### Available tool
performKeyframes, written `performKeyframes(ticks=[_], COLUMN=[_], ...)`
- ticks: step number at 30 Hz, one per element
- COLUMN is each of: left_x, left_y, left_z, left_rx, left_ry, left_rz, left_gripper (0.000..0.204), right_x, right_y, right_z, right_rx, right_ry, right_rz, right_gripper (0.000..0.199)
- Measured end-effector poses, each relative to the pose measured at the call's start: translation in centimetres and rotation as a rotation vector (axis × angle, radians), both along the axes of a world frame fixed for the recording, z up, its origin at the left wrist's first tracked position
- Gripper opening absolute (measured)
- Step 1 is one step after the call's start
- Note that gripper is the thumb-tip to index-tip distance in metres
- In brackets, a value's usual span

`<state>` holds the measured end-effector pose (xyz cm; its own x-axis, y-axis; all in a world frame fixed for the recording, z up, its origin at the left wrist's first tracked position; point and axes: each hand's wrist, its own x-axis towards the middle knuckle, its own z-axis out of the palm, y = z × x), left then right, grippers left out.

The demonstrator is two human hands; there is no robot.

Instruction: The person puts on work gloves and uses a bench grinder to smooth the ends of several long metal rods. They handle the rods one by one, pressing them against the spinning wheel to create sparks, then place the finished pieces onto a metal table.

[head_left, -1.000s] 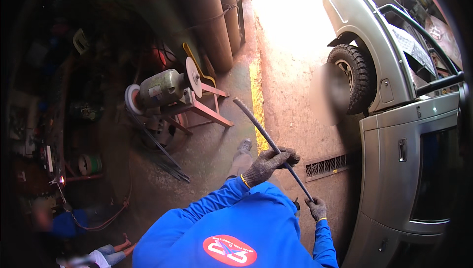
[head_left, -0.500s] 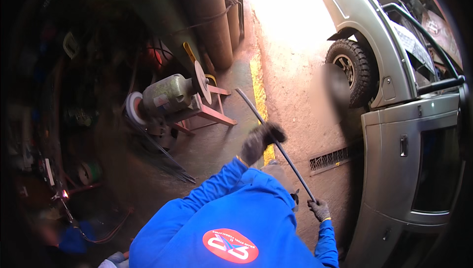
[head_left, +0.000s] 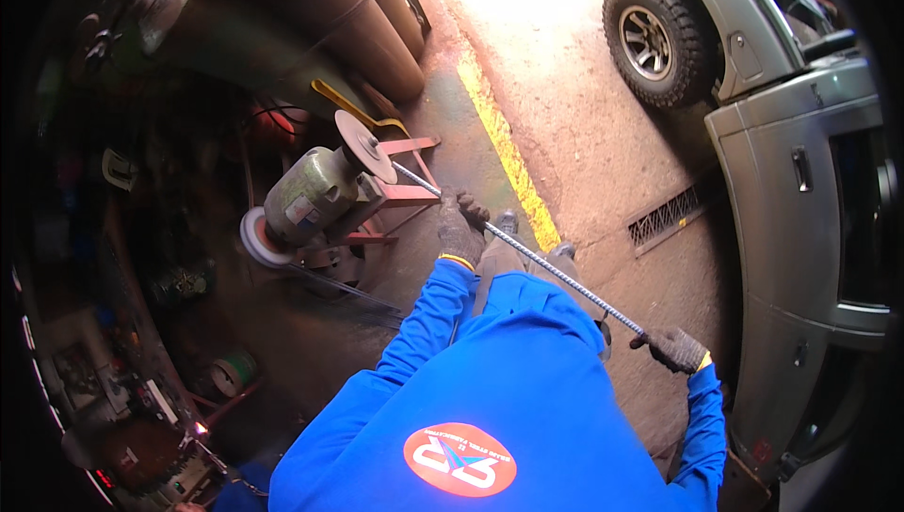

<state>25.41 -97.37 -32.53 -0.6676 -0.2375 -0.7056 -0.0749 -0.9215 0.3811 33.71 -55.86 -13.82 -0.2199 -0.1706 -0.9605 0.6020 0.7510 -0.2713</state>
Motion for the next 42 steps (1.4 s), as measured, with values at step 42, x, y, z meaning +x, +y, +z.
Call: performKeyframes(ticks=[42], left_x=[-1.7], left_y=[-2.8], left_z=[0.4], left_rx=[0.299], left_ry=[0.088], left_rz=[-0.056], left_gripper=[0.044], right_x=[0.7], right_y=[-2.2], right_z=[3.0], right_rx=[0.309], right_ry=[1.249], right_rz=[0.334], right_gripper=[0.031])
